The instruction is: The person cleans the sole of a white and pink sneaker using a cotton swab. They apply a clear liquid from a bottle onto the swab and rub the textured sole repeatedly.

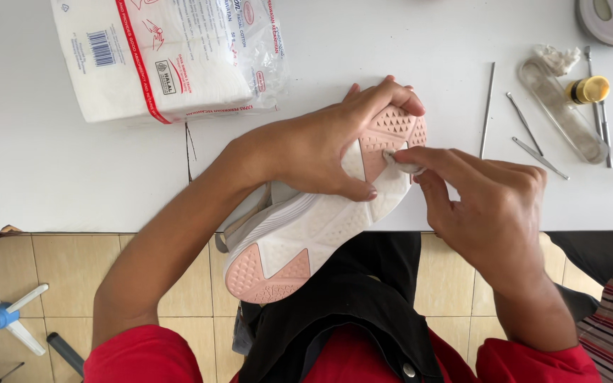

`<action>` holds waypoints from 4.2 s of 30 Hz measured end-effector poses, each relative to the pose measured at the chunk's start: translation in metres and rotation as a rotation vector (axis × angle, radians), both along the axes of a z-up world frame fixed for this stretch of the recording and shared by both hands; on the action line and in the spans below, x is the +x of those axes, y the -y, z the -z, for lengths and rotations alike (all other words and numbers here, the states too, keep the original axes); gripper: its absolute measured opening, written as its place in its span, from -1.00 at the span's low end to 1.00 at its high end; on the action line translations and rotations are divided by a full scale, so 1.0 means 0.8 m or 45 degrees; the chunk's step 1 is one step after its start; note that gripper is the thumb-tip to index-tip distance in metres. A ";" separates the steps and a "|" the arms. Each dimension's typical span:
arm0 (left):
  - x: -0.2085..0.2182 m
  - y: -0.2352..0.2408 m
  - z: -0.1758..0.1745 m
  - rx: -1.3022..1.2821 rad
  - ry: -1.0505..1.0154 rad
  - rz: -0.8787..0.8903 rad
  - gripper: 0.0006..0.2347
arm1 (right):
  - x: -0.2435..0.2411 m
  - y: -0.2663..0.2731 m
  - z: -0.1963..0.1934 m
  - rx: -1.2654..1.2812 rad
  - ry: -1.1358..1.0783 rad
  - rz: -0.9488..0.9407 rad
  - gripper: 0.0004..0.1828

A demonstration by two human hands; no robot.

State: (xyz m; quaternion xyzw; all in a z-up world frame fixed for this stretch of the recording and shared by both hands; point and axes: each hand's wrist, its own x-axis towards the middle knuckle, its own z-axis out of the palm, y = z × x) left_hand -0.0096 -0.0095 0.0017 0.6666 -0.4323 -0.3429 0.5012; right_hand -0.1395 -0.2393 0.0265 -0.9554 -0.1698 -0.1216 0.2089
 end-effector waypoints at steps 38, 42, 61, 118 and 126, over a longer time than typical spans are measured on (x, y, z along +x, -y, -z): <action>-0.004 0.003 -0.005 0.070 -0.112 0.092 -0.20 | 0.002 0.014 0.023 0.210 0.075 0.055 -0.73; -0.002 0.004 -0.003 0.073 -0.111 0.070 -0.21 | 0.002 0.015 0.015 0.209 -0.032 0.069 -0.67; -0.002 0.003 -0.003 0.051 -0.075 0.057 -0.24 | 0.000 0.021 0.003 0.098 0.062 0.024 -0.67; -0.005 0.004 0.004 0.046 -0.011 0.052 -0.24 | 0.017 0.004 0.004 0.077 0.039 -0.030 -0.59; -0.005 0.005 0.006 0.030 -0.026 0.052 -0.25 | 0.018 0.004 0.015 0.029 0.128 -0.028 -0.57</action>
